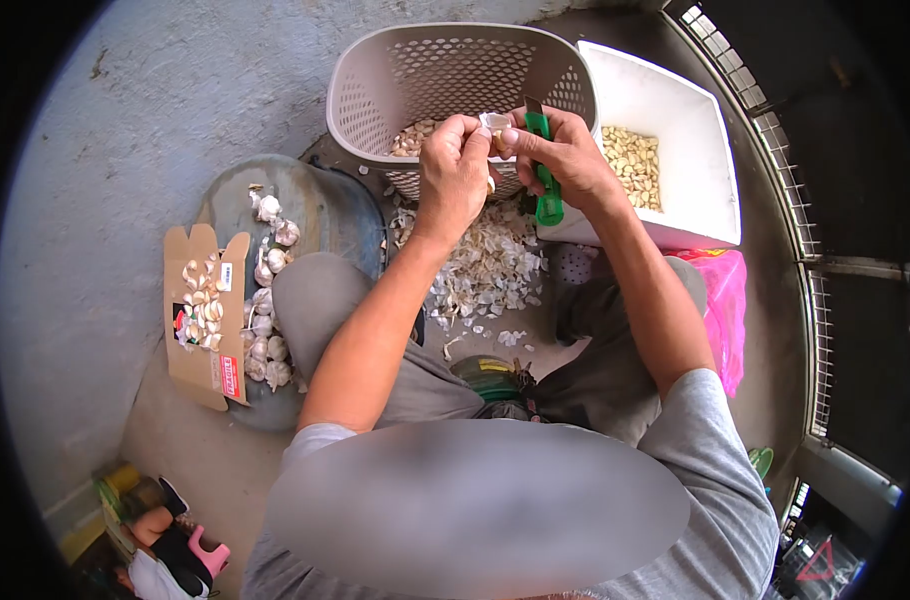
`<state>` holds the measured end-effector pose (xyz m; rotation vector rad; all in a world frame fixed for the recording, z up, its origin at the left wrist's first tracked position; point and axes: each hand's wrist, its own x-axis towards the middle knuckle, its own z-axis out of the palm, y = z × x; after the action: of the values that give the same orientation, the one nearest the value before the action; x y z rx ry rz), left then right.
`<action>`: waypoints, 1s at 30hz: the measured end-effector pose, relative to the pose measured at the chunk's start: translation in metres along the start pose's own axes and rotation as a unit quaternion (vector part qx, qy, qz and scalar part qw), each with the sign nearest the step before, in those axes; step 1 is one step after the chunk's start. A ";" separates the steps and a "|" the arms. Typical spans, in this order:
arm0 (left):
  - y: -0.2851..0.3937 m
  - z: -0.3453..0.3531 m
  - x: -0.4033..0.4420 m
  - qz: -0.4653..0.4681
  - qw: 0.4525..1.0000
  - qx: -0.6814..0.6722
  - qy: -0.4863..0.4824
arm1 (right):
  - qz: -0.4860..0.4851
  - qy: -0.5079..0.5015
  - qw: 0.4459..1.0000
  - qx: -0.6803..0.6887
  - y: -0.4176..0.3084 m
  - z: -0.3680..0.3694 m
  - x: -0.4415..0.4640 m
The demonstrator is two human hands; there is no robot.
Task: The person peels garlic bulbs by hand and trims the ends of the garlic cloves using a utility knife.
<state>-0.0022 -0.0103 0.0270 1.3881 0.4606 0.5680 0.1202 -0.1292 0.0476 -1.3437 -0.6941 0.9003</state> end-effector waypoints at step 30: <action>0.000 -0.005 0.003 0.009 0.999 0.023 -0.029 | -0.034 0.071 0.986 -0.147 -0.006 0.000 -0.001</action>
<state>-0.0026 -0.0043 0.0262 1.4492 0.4170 0.5333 0.1210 -0.1304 0.0536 -1.6187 -0.7794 0.6564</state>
